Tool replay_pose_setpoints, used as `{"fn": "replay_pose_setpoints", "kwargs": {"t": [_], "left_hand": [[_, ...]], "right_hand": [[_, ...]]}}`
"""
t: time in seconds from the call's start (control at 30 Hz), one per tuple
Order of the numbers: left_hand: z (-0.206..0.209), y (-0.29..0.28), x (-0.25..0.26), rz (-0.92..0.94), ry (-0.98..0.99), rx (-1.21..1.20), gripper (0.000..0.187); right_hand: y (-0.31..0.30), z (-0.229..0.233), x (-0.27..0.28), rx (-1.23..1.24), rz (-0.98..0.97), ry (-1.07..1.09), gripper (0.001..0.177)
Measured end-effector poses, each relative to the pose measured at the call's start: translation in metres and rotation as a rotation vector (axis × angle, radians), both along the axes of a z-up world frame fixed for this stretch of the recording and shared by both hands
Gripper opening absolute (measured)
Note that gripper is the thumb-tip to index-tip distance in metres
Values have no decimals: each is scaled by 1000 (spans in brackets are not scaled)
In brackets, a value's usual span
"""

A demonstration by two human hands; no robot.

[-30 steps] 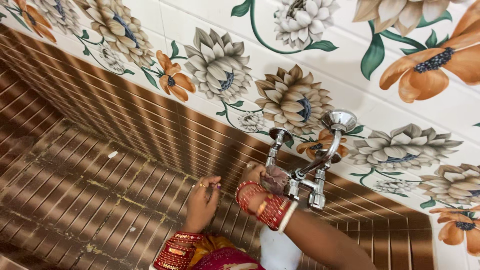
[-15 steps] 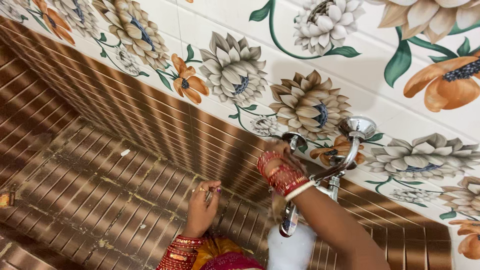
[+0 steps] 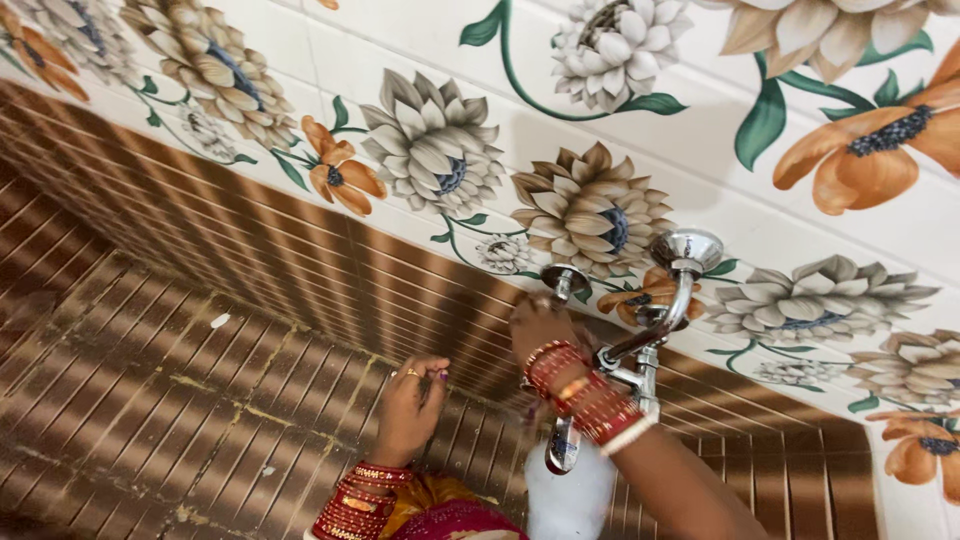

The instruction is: The person wipes a wall-mounted chrome faucet with a cloth.

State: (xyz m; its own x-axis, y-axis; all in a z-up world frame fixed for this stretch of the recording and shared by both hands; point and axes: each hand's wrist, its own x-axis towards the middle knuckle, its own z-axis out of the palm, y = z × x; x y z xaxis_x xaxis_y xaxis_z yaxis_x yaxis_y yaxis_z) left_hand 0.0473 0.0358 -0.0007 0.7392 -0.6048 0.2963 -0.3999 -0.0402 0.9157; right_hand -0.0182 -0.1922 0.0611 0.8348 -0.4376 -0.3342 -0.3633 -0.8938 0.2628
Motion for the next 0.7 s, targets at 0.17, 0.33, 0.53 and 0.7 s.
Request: {"fn": "replay_pose_setpoints", "kwargs": {"t": [0.17,0.33,0.53,0.7], "left_hand": [[0,-5,-2,-34,-9,-46,19],[1,2,-1,-13,58,4,19],[-2,2,6,8,192,35,21],[0,-5,1,-14,121,100,21]], "right_hand": [[3,-3,19,-204,176,224,30],[33,26,-1,80,-25,277,28],[40,-5,-39,289,-152,-464,25],[26,-33,-40,75,-229,-811,39]]}}
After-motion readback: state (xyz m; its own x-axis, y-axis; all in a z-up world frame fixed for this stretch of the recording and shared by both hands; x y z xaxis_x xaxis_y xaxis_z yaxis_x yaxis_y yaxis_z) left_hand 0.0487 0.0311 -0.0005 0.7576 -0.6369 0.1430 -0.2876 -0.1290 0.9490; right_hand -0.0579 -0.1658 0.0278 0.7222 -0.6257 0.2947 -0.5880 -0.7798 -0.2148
